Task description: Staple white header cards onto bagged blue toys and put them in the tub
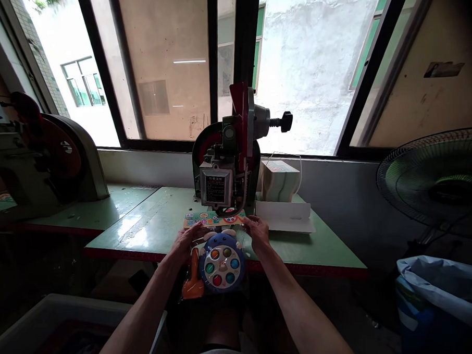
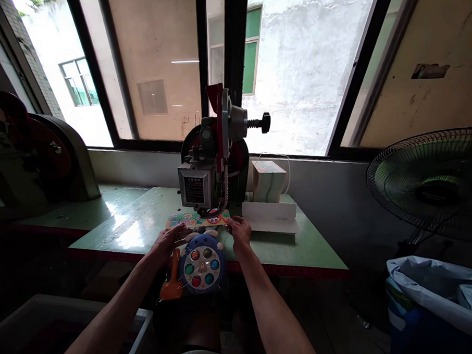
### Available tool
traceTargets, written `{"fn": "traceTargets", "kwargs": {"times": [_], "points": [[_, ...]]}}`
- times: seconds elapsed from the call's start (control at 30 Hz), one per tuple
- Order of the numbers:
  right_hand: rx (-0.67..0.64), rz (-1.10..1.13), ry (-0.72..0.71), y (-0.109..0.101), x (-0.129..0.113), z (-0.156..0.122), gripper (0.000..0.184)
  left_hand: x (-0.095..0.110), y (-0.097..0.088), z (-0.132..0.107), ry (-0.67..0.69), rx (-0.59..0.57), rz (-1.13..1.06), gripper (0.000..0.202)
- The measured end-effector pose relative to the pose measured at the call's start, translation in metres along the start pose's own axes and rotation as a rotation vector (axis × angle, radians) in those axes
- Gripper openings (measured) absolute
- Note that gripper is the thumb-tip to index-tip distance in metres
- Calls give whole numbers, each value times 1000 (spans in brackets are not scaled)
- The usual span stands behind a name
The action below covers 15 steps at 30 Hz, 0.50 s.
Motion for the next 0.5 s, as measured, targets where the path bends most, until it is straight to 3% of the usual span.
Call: {"fn": "traceTargets", "kwargs": {"times": [0.1, 0.2, 0.33, 0.5], "points": [[-157, -34, 21, 11, 8, -22, 52, 10, -12, -2, 47, 40, -11, 30], [-298, -155, -20, 31, 18, -43, 44, 16, -39, -4, 67, 120, -11, 22], [-334, -253, -102, 57, 29, -54, 32, 23, -72, -10, 87, 210, -20, 14], [-340, -247, -127, 72, 34, -54, 28, 26, -85, -15, 85, 233, -34, 12]]}}
Point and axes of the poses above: each hand's wrist, its own z-axis towards the middle knuckle, its own y-axis out of the palm, x = y × z, the point moved 7 cm from there along z, towards the middle knuckle, and after that the axes turned 5 degrees about -z, right-handed, at the moved point
